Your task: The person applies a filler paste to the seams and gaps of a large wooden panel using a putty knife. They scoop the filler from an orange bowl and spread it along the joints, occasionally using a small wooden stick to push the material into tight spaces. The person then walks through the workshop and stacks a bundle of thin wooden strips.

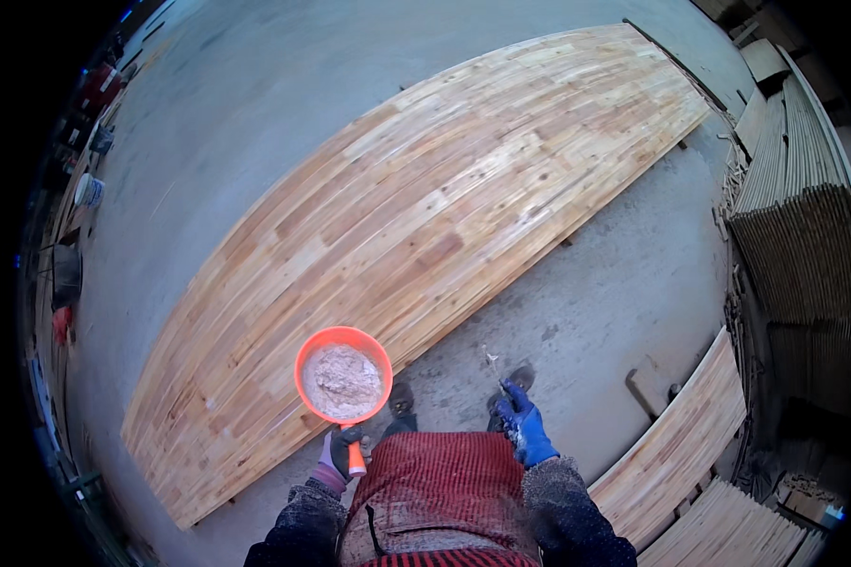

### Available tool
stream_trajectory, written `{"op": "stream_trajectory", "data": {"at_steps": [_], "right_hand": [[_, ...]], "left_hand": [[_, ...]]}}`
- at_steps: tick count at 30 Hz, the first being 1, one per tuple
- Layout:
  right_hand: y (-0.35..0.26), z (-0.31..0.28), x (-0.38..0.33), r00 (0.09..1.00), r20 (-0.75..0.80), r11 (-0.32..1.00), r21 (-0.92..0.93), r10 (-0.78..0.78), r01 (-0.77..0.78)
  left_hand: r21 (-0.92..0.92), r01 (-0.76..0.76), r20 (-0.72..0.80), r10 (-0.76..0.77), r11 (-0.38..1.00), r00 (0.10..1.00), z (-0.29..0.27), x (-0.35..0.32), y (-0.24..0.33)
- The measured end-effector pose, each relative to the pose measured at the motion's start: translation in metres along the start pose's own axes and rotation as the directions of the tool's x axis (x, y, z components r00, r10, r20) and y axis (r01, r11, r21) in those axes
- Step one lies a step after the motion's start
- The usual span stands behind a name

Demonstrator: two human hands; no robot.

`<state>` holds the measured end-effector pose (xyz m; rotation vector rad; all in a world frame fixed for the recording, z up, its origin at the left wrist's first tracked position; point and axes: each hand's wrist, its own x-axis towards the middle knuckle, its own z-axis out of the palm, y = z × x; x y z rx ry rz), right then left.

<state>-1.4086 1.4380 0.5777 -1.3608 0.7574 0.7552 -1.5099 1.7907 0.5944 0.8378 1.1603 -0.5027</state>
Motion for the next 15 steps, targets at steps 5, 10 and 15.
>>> {"op": "stream_trajectory", "data": {"at_steps": [5,10,15], "right_hand": [[-0.076,-0.096,0.055,0.999,0.009,0.998,-0.043,-0.05,0.05],[-0.179,-0.205,0.084,0.997,0.014,0.982,-0.173,-0.081,0.082],[-0.284,-0.285,0.13,1.0,0.007,0.994,-0.105,-0.006,0.007]], "left_hand": [[-0.033,-0.037,-0.015,0.037,0.999,0.999,0.116,0.032,-0.001],[-0.093,0.018,-0.104,-0.027,0.996,0.994,0.239,0.026,-0.014],[-0.164,-0.027,-0.06,0.018,0.986,0.998,0.343,0.049,-0.024]]}}
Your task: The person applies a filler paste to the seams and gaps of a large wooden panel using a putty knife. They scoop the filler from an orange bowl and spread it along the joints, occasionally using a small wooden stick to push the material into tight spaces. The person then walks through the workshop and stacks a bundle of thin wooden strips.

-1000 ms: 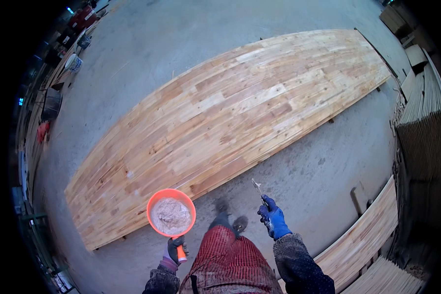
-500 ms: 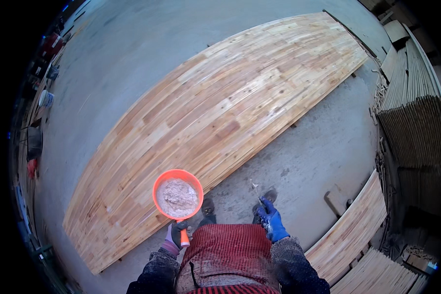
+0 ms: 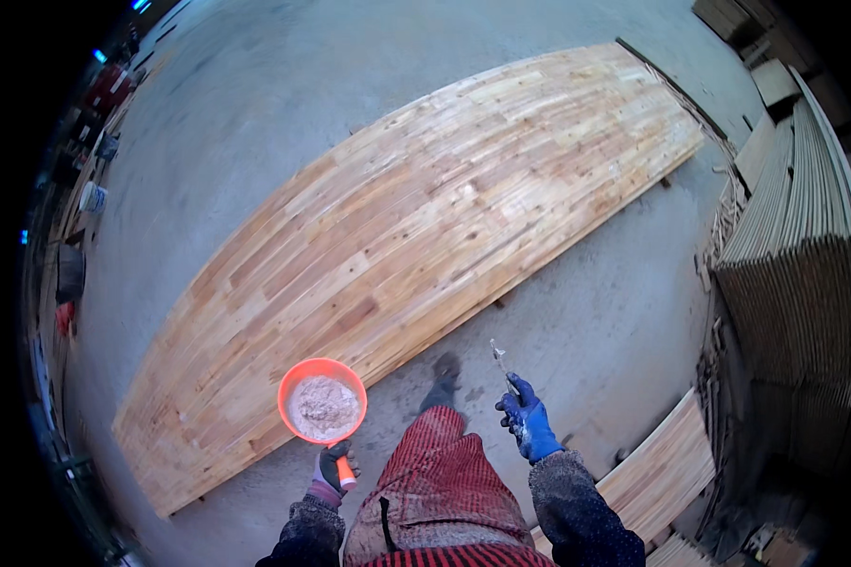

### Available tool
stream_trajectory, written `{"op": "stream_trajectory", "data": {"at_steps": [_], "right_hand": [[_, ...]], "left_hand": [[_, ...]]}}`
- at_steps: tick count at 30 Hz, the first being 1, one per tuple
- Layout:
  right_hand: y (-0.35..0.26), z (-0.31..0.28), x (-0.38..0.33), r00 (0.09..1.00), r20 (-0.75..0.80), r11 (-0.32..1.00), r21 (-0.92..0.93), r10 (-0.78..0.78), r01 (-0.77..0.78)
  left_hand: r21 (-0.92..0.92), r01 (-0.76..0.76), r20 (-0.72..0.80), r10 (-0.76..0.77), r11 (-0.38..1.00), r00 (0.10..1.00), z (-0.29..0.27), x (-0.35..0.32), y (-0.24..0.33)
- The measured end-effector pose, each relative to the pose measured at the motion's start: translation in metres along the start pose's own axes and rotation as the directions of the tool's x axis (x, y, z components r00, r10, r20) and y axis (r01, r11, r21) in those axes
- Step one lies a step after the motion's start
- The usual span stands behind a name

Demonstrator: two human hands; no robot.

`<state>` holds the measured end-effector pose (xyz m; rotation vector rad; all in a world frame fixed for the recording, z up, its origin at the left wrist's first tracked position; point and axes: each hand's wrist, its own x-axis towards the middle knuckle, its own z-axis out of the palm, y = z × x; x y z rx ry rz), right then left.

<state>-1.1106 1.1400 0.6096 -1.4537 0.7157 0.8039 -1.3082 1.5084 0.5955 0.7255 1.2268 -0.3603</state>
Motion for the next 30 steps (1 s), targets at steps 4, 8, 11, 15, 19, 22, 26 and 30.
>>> {"op": "stream_trajectory", "data": {"at_steps": [4,8,11,15,19,22,26,30], "right_hand": [[-0.076,-0.061,0.046,0.998,0.057,1.0,-0.024,0.02,-0.018],[-0.151,-0.127,0.101,0.997,0.056,0.997,-0.051,-0.054,0.057],[-0.194,-0.177,0.13,0.998,0.038,0.998,0.038,-0.046,0.045],[-0.258,-0.246,0.152,0.994,0.095,0.997,0.051,0.053,-0.058],[-0.333,-0.314,0.201,0.963,0.271,0.992,0.12,-0.005,-0.028],[-0.405,-0.339,0.199,0.902,0.427,0.992,0.125,-0.059,0.006],[-0.48,-0.336,0.202,0.837,0.547,0.992,-0.116,0.016,0.057],[-0.494,-0.331,0.241,0.846,0.528,0.973,-0.149,-0.074,0.178]], "left_hand": [[-0.022,-0.015,-0.007,0.014,1.0,1.0,0.088,0.038,-0.001],[0.065,-0.031,-0.027,0.032,0.997,0.999,0.209,0.078,0.014],[0.191,-0.039,0.056,0.029,0.981,0.998,0.318,0.087,0.039],[0.236,-0.079,0.131,0.049,0.968,0.99,0.45,0.099,0.05],[0.216,-0.231,0.192,0.191,0.949,0.963,0.591,0.102,0.055],[0.255,-0.279,0.17,0.24,0.926,0.956,0.655,0.091,0.04],[0.26,-0.299,0.145,0.269,0.918,0.952,0.726,0.084,0.039],[0.279,-0.345,0.133,0.32,0.896,0.938,0.776,0.08,0.042]]}}
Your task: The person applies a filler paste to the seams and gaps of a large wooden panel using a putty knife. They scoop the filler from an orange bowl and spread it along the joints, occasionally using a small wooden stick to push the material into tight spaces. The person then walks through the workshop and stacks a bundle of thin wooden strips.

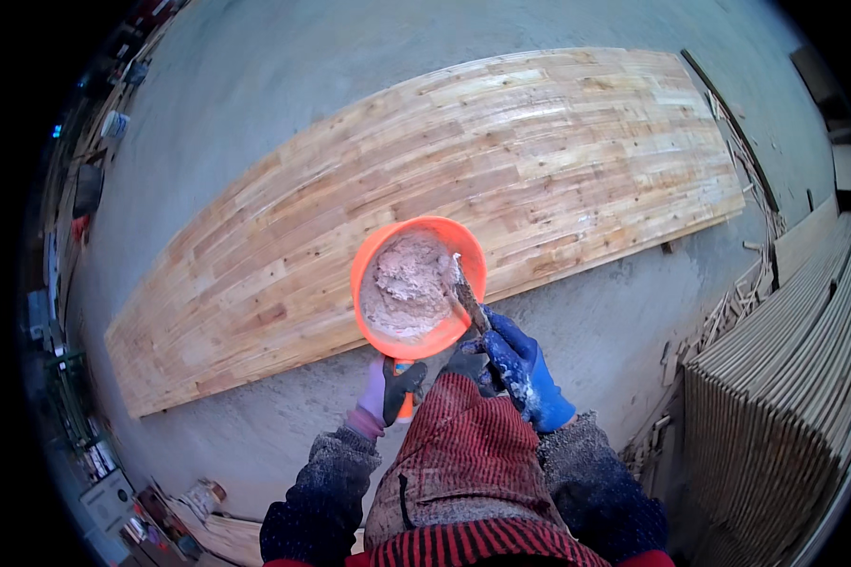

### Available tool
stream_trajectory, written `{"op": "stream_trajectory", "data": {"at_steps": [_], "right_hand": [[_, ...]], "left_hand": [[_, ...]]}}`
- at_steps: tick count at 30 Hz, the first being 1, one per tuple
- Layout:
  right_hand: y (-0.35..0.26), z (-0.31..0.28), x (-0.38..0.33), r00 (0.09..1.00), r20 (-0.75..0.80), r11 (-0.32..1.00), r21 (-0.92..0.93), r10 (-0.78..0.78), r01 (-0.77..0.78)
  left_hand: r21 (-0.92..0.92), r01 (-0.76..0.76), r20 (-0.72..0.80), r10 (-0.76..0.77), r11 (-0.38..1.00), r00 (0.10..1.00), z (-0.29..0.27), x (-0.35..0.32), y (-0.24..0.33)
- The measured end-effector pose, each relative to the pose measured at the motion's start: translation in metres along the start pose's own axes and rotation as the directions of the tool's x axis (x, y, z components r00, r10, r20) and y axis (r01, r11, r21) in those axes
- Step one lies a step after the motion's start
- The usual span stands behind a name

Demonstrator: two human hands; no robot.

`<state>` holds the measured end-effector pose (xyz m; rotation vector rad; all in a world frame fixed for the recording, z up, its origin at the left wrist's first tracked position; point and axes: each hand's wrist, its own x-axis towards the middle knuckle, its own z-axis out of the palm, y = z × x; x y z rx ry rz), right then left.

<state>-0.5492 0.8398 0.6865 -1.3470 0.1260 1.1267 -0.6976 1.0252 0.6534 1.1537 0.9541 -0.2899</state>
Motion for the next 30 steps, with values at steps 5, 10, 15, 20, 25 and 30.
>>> {"op": "stream_trajectory", "data": {"at_steps": [5,10,15,20,25,30], "right_hand": [[-0.032,-0.03,0.063,0.995,0.042,0.996,0.003,0.085,-0.086],[-0.072,-0.058,0.108,0.961,0.154,0.974,-0.034,0.228,-0.225],[-0.096,-0.085,0.144,0.906,0.251,0.938,-0.027,0.341,-0.346],[-0.11,-0.11,0.202,0.913,0.28,0.955,-0.064,0.296,-0.289],[-0.078,-0.163,0.293,0.956,0.142,0.932,-0.297,0.257,-0.207],[0.015,-0.201,0.429,0.985,0.054,0.844,-0.524,0.166,-0.114]], "left_hand": [[0.159,-0.156,-0.007,0.159,0.975,0.987,0.024,0.048,0.015],[0.129,-0.07,0.036,0.066,0.989,0.997,0.045,0.09,0.026],[-0.206,0.014,0.065,-0.001,0.978,0.998,0.068,0.113,0.043],[-0.481,0.116,0.007,-0.129,0.869,0.992,0.103,0.154,0.009],[-0.687,0.2,-0.078,-0.344,0.699,0.936,0.123,0.185,-0.044],[-0.772,0.215,-0.143,-0.494,0.598,0.858,0.111,0.203,-0.139]]}}
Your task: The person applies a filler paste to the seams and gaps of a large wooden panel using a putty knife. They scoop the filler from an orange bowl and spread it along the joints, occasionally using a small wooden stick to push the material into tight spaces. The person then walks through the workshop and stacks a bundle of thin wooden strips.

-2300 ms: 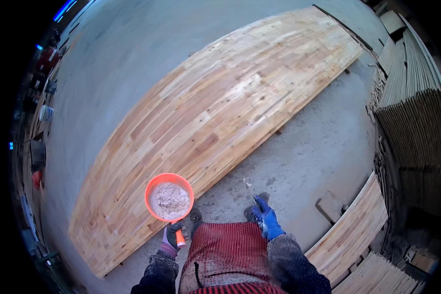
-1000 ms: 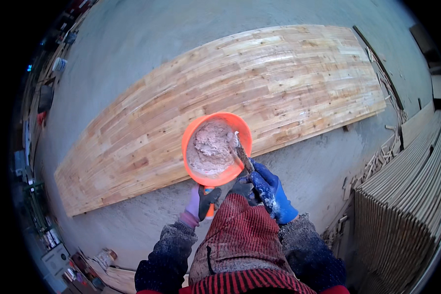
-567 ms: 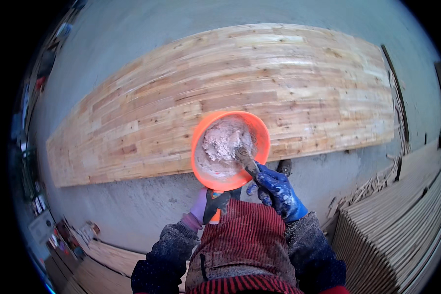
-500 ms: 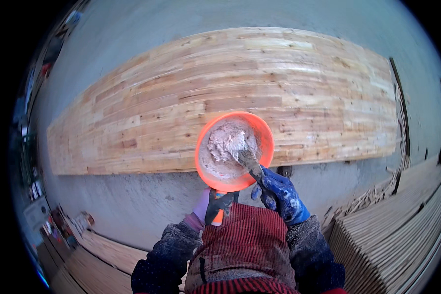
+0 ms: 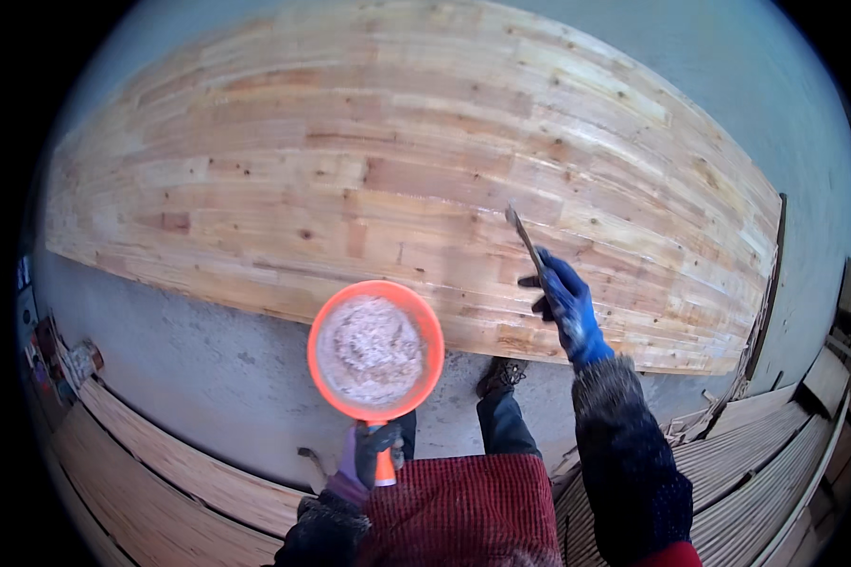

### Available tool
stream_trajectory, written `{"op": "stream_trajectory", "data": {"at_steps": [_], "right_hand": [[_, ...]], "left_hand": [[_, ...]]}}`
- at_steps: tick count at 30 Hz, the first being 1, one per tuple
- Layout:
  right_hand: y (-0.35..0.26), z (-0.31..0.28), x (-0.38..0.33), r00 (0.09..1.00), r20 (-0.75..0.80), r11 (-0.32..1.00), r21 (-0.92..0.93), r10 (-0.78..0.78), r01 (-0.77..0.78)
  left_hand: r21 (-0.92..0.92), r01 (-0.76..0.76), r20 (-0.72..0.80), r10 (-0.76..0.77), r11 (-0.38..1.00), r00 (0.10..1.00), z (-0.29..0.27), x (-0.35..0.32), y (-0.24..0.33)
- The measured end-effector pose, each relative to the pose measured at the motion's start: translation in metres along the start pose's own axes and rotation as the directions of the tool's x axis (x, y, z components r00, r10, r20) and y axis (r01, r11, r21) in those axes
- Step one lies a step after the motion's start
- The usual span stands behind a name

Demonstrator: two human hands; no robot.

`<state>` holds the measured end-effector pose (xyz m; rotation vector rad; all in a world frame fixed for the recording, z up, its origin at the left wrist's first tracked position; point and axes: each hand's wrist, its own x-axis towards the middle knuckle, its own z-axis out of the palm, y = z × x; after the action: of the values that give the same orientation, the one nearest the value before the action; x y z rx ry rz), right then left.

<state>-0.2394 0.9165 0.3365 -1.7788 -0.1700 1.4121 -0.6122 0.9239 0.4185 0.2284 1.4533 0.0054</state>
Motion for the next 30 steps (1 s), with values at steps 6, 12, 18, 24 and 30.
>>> {"op": "stream_trajectory", "data": {"at_steps": [6,12,18,24,30], "right_hand": [[0.066,0.031,0.132,0.863,-0.044,0.564,-0.774,-0.504,0.29],[0.063,0.093,0.164,0.96,-0.129,0.233,-0.97,-0.247,-0.07],[0.02,0.078,0.148,0.984,0.079,0.081,-0.992,-0.162,0.093],[-0.015,0.099,0.174,0.99,0.02,0.034,-0.999,-0.137,0.025],[-0.021,0.091,0.151,0.984,0.112,0.057,-0.991,-0.136,0.121]], "left_hand": [[-0.059,-0.018,-0.048,0.015,0.998,0.999,-0.054,0.031,-0.001],[-0.095,-0.002,-0.138,-0.011,0.996,0.99,-0.083,0.033,-0.002],[-0.122,-0.004,-0.074,-0.005,0.993,0.997,-0.078,0.028,0.005],[-0.086,-0.047,-0.002,0.047,0.995,0.999,-0.063,0.023,0.015],[-0.134,-0.042,0.002,0.043,0.99,0.999,-0.066,0.018,0.007]]}}
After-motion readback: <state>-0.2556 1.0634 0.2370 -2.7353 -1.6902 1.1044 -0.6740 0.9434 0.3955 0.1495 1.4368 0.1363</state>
